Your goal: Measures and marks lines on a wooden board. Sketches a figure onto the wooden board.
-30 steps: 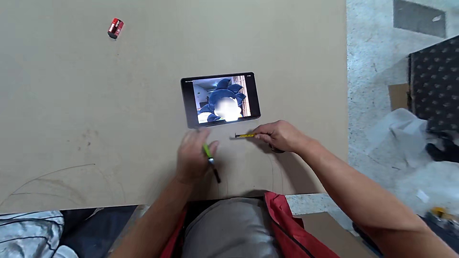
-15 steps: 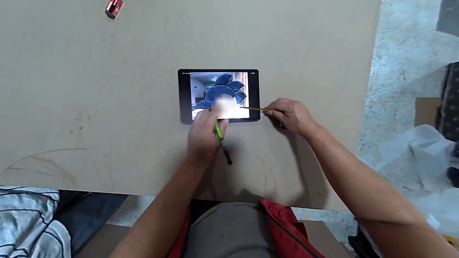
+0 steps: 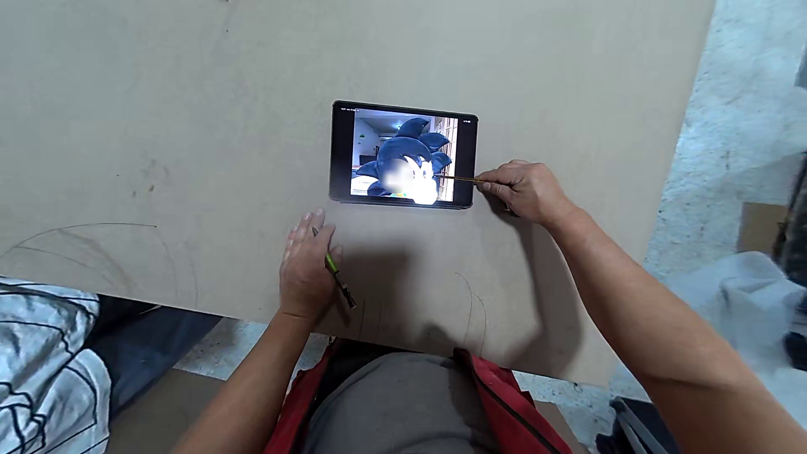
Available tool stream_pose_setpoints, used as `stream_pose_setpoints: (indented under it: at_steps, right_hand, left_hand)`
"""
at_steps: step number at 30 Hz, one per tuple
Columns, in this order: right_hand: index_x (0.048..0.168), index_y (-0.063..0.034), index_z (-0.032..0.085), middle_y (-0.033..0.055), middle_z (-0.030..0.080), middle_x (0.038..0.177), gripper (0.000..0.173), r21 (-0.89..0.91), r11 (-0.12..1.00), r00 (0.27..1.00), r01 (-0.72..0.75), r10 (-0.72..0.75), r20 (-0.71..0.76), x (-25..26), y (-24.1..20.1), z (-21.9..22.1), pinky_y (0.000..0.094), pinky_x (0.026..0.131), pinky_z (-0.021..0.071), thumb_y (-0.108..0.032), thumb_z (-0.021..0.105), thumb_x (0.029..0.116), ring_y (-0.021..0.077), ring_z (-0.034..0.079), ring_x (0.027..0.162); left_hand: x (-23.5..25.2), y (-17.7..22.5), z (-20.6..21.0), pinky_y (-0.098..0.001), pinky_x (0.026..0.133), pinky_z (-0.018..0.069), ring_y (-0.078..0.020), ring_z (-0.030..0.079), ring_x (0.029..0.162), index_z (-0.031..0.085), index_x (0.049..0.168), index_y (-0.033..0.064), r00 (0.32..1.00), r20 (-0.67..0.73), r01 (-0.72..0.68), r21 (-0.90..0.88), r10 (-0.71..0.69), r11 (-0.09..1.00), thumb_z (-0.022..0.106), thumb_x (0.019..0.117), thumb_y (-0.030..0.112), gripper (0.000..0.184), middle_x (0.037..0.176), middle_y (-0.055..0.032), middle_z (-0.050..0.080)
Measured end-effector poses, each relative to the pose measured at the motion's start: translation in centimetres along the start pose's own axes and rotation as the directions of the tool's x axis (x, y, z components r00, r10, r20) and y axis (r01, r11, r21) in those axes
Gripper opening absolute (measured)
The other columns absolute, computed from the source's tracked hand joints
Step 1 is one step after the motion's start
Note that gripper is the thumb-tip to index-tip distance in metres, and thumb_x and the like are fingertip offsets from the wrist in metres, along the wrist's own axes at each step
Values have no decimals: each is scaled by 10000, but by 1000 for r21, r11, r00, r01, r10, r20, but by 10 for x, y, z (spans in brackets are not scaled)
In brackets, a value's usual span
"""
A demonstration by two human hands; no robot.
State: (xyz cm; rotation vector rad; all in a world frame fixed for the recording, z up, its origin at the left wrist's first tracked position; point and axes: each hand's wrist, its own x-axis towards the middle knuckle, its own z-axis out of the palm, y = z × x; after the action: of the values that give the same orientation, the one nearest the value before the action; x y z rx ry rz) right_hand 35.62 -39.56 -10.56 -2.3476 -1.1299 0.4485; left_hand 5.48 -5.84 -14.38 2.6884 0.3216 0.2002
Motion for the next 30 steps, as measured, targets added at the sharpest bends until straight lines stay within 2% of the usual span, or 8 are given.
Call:
stream_pose_setpoints:
  at_steps: [17, 25, 30]
  right_hand:
    - [1166, -229, 784, 11, 765, 1042, 263, -24, 1000, 1000, 11, -11, 13, 0, -1, 0, 419, 912, 549, -307, 557, 1057, 176, 699, 1021]
    - [1159, -231, 788, 5, 767, 1035, 255, -25, 1000, 1000, -4, 4, 4, 0, -4, 0, 407, 904, 553, -306, 569, 1052, 165, 702, 1005]
    - [1160, -243, 787, -12, 769, 1054, 259, -28, 1000, 1000, -1, 1, 2, 0, -1, 1, 405, 920, 550, -314, 561, 1056, 158, 699, 1024]
  left_hand:
    - [1, 0, -1, -504, 1253, 285, -292, 355, 1521, 598, 1382, 36, 1000, 2, -1, -17, 1, 1000, 447, 1078, 315, 439, 1595, -120, 455]
    - [0, -2, 0, -499, 1254, 286, -289, 362, 1518, 607, 1373, 44, 1000, -27, -10, -32, 9, 999, 462, 1072, 315, 430, 1589, -112, 465]
    - [0, -2, 1, -501, 1255, 277, -284, 349, 1525, 606, 1378, 52, 1000, -18, -1, -20, 1, 1000, 425, 1081, 350, 458, 1592, -104, 463]
